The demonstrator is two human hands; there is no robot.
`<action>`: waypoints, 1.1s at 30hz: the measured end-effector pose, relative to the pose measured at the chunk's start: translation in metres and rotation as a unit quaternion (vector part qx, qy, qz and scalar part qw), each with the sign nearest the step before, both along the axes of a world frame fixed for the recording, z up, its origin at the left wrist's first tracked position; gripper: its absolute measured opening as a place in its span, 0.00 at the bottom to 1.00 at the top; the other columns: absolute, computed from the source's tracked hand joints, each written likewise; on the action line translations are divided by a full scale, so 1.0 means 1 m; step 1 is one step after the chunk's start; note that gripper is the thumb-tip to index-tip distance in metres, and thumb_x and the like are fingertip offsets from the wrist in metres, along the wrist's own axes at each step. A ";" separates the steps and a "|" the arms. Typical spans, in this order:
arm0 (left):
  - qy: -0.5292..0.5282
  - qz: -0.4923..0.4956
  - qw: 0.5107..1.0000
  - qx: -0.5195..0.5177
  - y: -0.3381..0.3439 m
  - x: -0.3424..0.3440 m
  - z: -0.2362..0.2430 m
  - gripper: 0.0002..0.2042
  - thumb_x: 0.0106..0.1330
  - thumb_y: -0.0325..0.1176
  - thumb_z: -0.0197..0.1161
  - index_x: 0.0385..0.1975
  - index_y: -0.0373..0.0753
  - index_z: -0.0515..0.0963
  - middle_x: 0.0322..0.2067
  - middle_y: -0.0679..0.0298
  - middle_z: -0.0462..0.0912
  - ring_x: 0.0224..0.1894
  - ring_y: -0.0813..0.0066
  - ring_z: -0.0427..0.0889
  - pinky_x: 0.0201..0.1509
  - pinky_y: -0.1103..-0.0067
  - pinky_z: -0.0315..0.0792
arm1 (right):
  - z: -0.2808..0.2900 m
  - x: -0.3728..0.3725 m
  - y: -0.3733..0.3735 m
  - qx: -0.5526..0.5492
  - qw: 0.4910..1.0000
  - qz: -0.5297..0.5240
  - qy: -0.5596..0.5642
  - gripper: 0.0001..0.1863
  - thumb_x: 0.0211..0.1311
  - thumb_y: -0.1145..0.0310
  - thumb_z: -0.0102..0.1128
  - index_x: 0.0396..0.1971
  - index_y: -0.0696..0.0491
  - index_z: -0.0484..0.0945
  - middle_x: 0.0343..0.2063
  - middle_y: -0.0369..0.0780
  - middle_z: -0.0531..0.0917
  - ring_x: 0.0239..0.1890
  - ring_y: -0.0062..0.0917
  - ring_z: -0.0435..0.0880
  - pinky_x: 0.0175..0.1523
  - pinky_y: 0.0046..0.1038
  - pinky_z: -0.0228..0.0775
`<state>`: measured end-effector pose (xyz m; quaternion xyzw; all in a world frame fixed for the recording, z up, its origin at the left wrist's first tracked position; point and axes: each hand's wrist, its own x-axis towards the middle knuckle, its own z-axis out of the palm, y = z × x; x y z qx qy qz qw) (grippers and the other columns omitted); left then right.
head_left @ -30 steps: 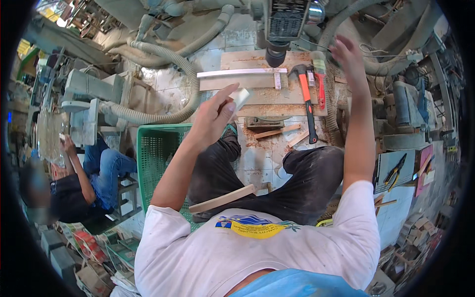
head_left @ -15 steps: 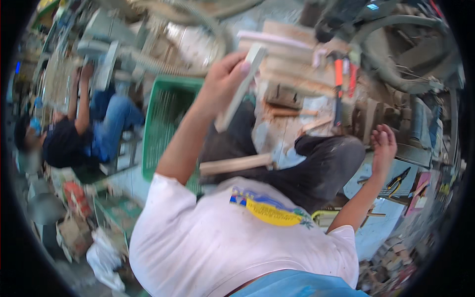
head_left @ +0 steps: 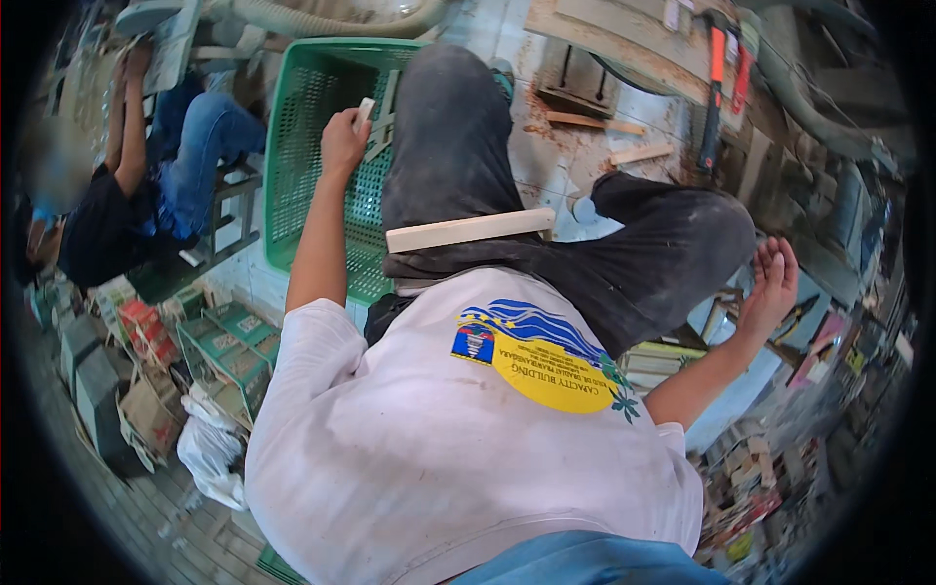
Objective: The recorder is using a drill press to make holes in wood blocks, then cleaning them with a brush and coordinating with a co-worker.
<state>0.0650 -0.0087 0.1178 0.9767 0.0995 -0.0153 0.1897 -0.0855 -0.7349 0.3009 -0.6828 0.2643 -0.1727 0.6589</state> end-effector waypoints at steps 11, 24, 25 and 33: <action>-0.049 -0.183 0.960 -0.207 -0.158 -0.016 0.181 0.13 0.68 0.31 0.71 0.49 0.34 0.84 0.40 0.57 0.85 0.39 0.64 0.84 0.45 0.68 0.77 | 0.035 -0.080 0.005 -0.178 0.968 -0.124 0.128 0.19 0.79 0.66 0.63 0.61 0.62 0.81 0.52 0.45 0.89 0.55 0.27 0.87 0.65 0.29 0.77; 0.178 -0.400 0.897 -0.060 -0.223 -0.053 0.196 0.13 0.62 0.25 0.69 0.46 0.36 0.79 0.37 0.58 0.80 0.39 0.61 0.81 0.47 0.67 0.72 | -0.205 -0.401 -0.015 -0.080 0.790 -0.403 0.455 0.13 0.71 0.63 0.61 0.40 0.58 0.86 0.22 0.37 0.85 0.25 0.23 0.84 0.30 0.28 0.74; 0.204 -0.356 0.907 -0.098 -0.225 -0.049 0.200 0.12 0.63 0.24 0.68 0.45 0.36 0.79 0.35 0.58 0.80 0.36 0.64 0.81 0.45 0.68 0.74 | -0.241 -0.407 -0.010 -0.054 0.766 -0.400 0.501 0.13 0.72 0.63 0.61 0.42 0.58 0.86 0.24 0.37 0.85 0.26 0.23 0.84 0.30 0.30 0.75; 0.081 -0.241 0.943 -0.213 -0.192 -0.025 0.219 0.11 0.73 0.28 0.65 0.51 0.33 0.79 0.39 0.64 0.85 0.40 0.79 0.81 0.47 0.77 0.77 | -0.421 -0.400 -0.027 0.185 0.836 -0.498 0.136 0.19 0.68 0.53 0.67 0.45 0.54 0.86 0.39 0.39 0.87 0.41 0.26 0.86 0.40 0.28 0.79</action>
